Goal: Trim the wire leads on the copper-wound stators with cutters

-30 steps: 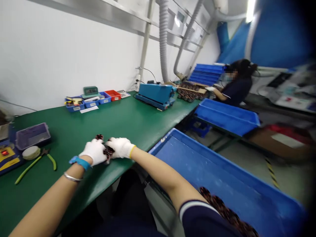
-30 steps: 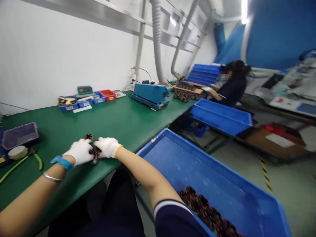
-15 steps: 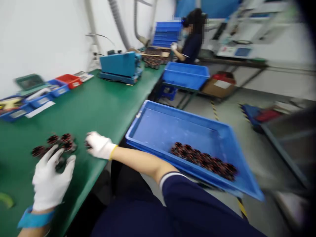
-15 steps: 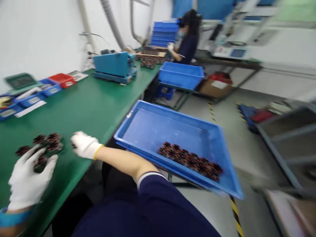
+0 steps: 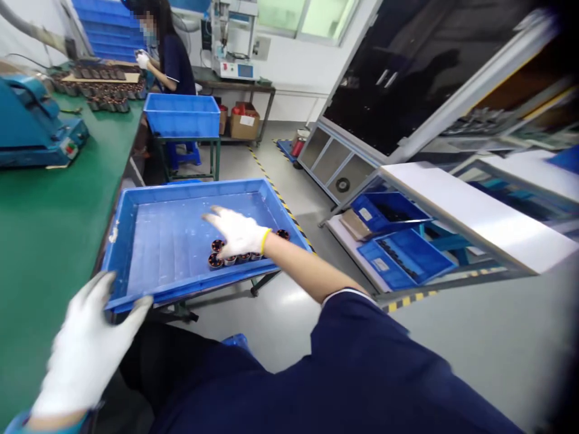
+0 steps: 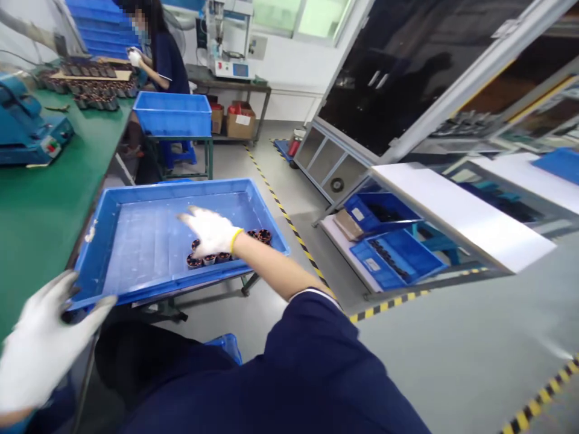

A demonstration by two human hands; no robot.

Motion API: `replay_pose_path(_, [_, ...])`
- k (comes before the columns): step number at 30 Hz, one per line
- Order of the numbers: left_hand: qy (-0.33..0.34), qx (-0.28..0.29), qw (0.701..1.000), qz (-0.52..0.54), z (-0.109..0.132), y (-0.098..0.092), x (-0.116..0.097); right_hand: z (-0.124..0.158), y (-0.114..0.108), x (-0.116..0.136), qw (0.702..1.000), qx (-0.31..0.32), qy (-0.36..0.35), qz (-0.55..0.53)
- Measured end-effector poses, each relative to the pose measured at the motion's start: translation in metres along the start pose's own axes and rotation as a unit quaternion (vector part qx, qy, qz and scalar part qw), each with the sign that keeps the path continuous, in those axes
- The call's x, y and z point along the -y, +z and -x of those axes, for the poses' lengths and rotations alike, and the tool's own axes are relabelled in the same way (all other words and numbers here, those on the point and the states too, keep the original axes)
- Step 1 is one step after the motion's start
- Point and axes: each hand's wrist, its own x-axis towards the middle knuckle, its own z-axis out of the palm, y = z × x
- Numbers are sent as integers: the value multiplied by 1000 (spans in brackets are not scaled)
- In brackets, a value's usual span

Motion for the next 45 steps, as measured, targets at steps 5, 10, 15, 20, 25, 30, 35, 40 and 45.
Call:
replay_pose_path(5, [114,204,970,-73,-79,84,-90,45,14,-74,978,146,132,68])
replay_pose_path(10, [199,323,922,-75,-96,146,-125,46,53,-70,989,111,84,53])
replay_pose_path(15, [216,336,911,-100,-96,162,-124,23,71,-59,996,47,69,14])
replay_pose_path(20, [188,302,926,-128,-116,157,-109,-14,80,-38,996,-7,90,-28])
replay_pose_path(25, [154,272,937,-154,-121,147,-93,-27,83,-25,992,-29,101,-68])
replay_pose_path(30, [112,265,941,-176,-103,144,-98,-20,82,-26,991,6,111,-71])
replay_pose_path(35, [60,284,942,-171,-97,146,-107,-27,83,-26,992,31,109,-58])
replay_pose_path(40, [39,308,945,-108,-87,139,-109,-28,86,-15,991,51,108,-58])
replay_pose_path(45, [10,300,953,-41,-78,134,-101,-32,97,-10,993,56,101,-31])
